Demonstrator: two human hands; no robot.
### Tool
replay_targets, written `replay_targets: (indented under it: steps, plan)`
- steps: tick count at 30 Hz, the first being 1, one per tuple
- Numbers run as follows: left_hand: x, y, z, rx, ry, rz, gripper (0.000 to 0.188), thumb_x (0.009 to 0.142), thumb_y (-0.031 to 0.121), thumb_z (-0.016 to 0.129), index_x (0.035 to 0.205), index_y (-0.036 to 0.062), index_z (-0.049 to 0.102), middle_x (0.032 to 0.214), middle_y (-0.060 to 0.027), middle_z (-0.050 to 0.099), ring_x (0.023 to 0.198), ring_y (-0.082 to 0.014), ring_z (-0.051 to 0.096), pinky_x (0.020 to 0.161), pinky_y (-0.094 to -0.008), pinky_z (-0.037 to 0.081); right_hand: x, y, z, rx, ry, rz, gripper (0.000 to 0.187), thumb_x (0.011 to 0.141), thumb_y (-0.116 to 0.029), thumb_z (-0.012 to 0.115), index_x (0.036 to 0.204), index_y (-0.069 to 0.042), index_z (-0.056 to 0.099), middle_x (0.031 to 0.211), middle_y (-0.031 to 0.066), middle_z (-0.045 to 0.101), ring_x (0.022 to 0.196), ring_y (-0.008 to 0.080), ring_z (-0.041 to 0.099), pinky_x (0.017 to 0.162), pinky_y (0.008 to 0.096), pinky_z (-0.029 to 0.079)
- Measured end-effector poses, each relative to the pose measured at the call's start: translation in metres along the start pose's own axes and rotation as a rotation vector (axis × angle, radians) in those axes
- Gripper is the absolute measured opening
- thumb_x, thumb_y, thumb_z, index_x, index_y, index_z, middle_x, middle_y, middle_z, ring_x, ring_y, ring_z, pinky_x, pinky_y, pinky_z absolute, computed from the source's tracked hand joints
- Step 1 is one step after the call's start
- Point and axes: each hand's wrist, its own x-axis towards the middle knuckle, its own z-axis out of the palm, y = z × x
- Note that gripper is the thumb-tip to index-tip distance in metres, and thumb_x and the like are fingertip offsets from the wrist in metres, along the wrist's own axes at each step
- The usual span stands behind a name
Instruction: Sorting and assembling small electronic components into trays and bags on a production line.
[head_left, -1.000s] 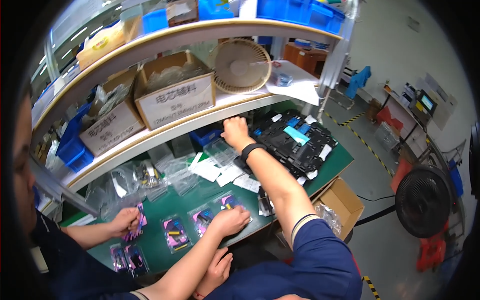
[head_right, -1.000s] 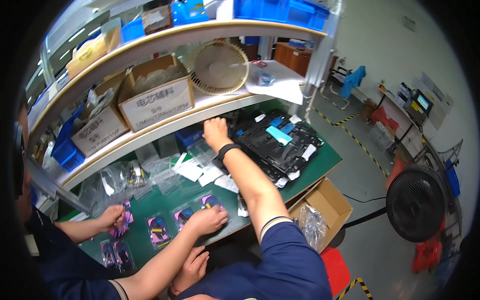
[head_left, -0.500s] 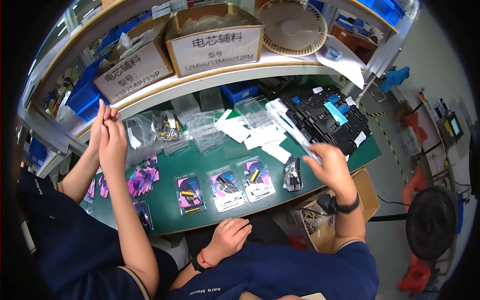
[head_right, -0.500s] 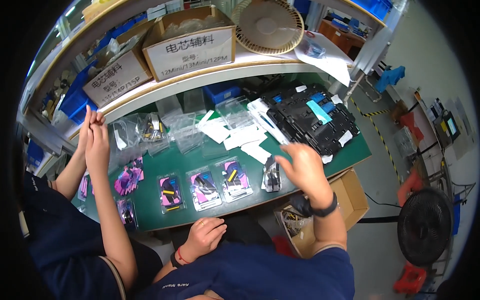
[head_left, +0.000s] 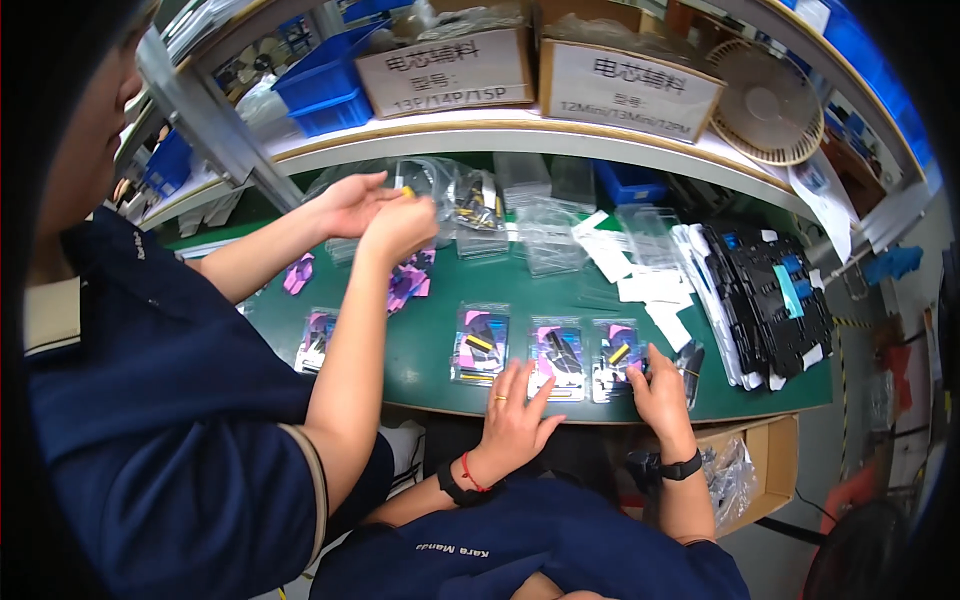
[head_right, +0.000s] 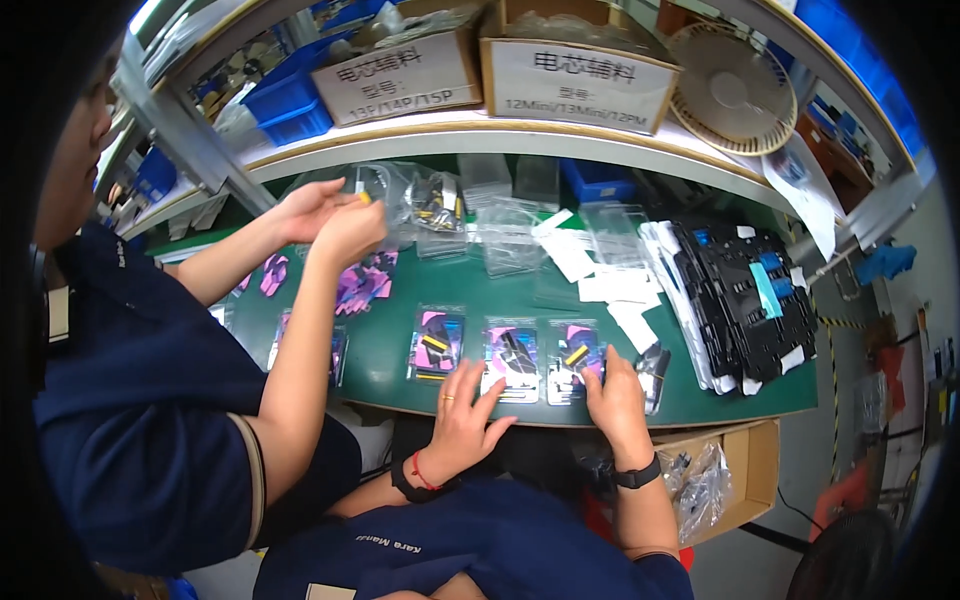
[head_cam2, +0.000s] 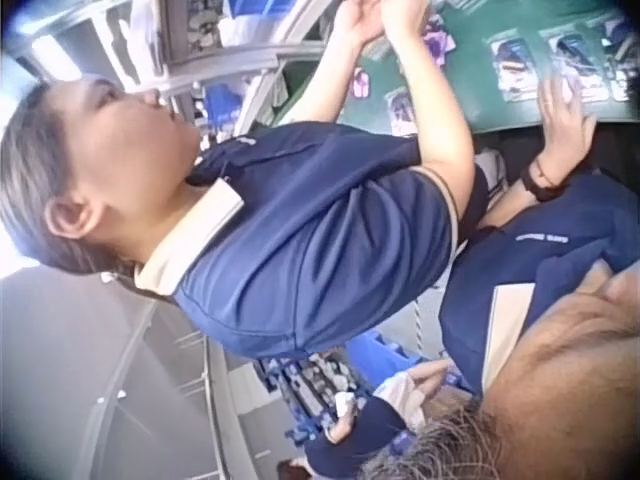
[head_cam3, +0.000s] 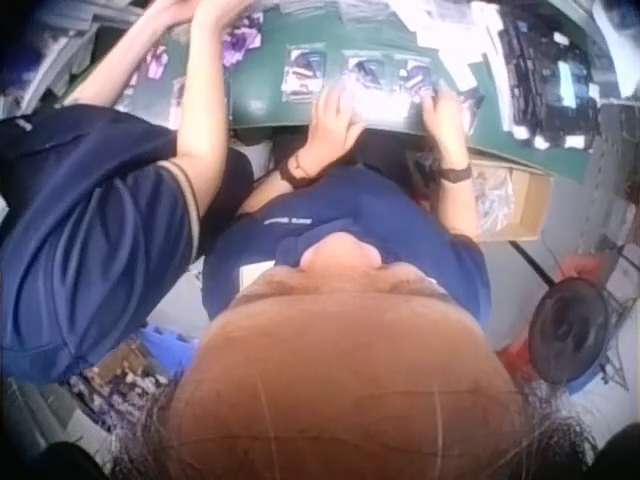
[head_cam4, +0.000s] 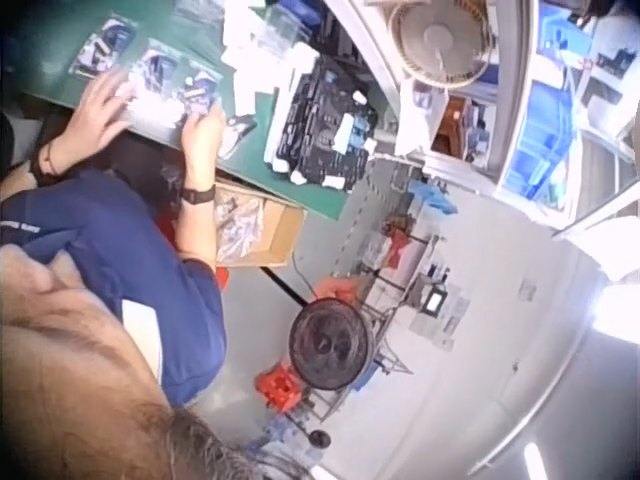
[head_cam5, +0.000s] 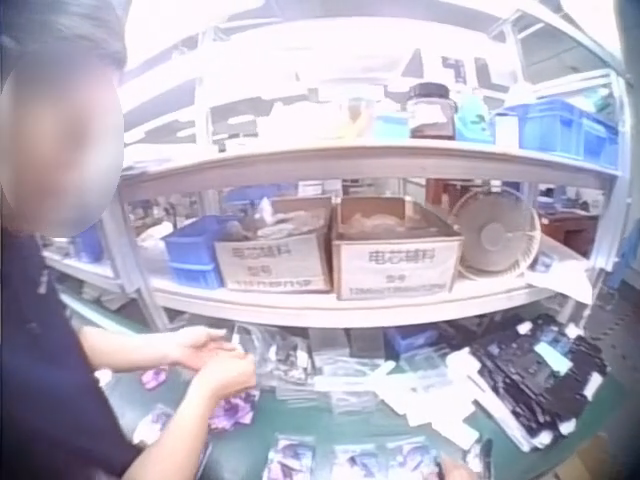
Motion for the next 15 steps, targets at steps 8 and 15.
replay_targets:
  steps: [8,15]
  plan:
    - [0.007,-0.028,-0.001,0.144,0.002,-0.395,0.086,0.081,0.053,0.069,0.146,0.0066,0.036,0.149,-0.033,0.023,0.139,-0.0532,0.018,0.109,-0.0644,0.018,0.008,0.008,0.022,-0.115,0.093,-0.127,0.053,0.083,-0.02,0.069,0.122,0.012,0.055,0.093,0.024,0.063,0.078,0.0329,0.062,0.07,0.0401,0.05]
    - [0.002,-0.033,-0.001,0.192,0.032,-0.413,0.087,0.078,0.051,0.072,0.144,0.0048,0.038,0.147,-0.0325,0.026,0.137,-0.0504,0.023,0.109,-0.0627,0.019,0.011,0.003,0.029,-0.013,0.037,-0.123,0.052,0.084,-0.017,0.069,0.124,0.012,0.054,0.091,0.0204,0.064,0.069,0.0248,0.064,0.065,0.0345,0.051]
